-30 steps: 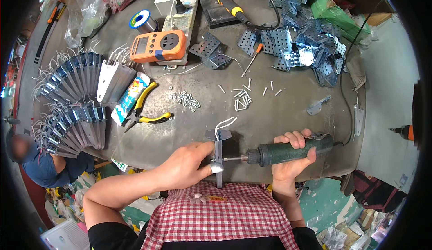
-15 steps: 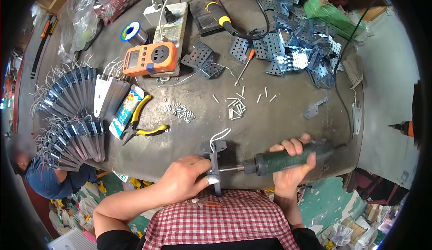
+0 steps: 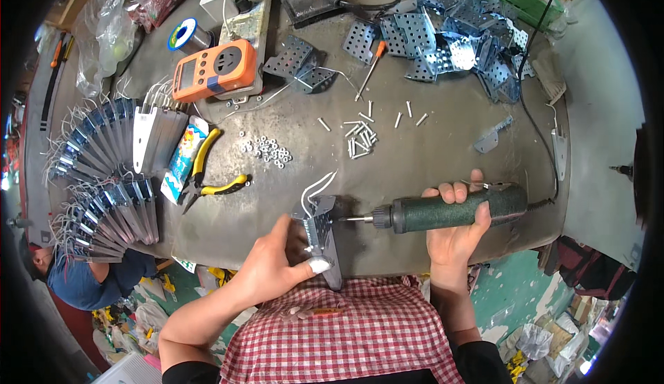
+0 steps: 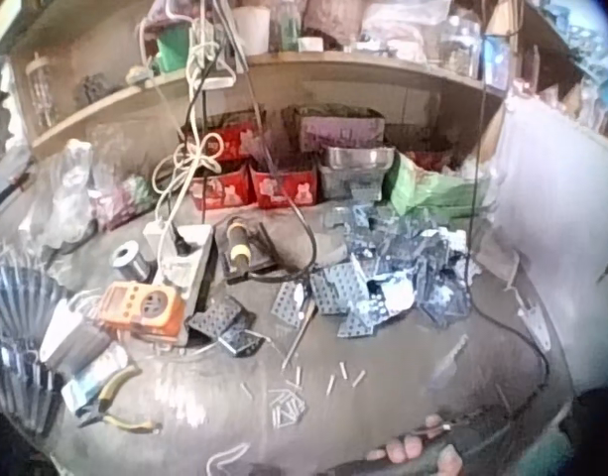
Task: The person is assembling metal components using an electric screwdriver.
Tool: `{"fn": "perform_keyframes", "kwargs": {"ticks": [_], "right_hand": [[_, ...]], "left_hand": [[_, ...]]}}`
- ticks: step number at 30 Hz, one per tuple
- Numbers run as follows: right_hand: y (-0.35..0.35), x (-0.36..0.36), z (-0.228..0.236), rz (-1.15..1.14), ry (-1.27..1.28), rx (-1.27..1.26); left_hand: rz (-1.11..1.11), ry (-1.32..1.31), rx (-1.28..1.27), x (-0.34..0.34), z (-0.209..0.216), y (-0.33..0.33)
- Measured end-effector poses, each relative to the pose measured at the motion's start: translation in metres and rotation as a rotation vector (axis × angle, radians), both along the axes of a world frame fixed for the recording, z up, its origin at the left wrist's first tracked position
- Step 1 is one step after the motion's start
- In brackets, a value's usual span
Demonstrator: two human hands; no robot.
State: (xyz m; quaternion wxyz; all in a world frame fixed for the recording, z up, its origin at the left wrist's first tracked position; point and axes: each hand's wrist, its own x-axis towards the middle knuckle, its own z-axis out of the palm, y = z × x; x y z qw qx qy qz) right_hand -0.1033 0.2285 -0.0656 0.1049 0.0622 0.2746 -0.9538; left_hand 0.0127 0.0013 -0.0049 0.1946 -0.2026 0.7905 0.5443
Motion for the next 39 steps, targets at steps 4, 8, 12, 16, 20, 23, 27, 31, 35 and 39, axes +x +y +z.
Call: {"fn": "perform_keyframes", "kwargs": {"ticks": [4,8,12,16,20,23,27,31,35,39], "right_hand": [[-0.011,0.004,0.005,0.052,0.028,0.023],[-0.011,0.006,0.006,0.062,0.016,0.042],[-0.008,0.008,0.005,0.035,-0.011,-0.001],[-0.011,0.010,0.007,0.048,-0.025,0.037],[-0.008,0.010,0.003,0.013,0.000,0.001],[-0.010,0.008,0.002,0.010,0.000,0.002],[-0.010,0.006,0.002,0.025,-0.009,-0.018],[-0.009,0.007,0.003,0.009,-0.018,-0.024],[-0.011,0.007,0.004,0.010,0.000,-0.007],[-0.009,0.012,0.002,0.014,0.021,-0.007]], "left_hand": [[0.015,-0.045,0.060,0.009,-0.011,0.000],[0.077,-0.036,0.177,0.014,-0.015,-0.002],[0.075,-0.046,0.215,0.010,-0.011,0.000],[0.085,-0.049,0.233,0.011,-0.009,-0.001],[0.095,-0.050,0.241,0.011,-0.011,-0.002],[0.091,-0.032,0.230,0.012,-0.012,-0.002],[0.079,-0.022,0.234,0.015,-0.017,-0.003],[0.110,0.022,0.234,0.015,-0.019,0.000],[0.112,0.011,0.240,0.014,-0.018,0.000],[0.054,0.002,0.157,0.012,-0.015,-0.001]]}}
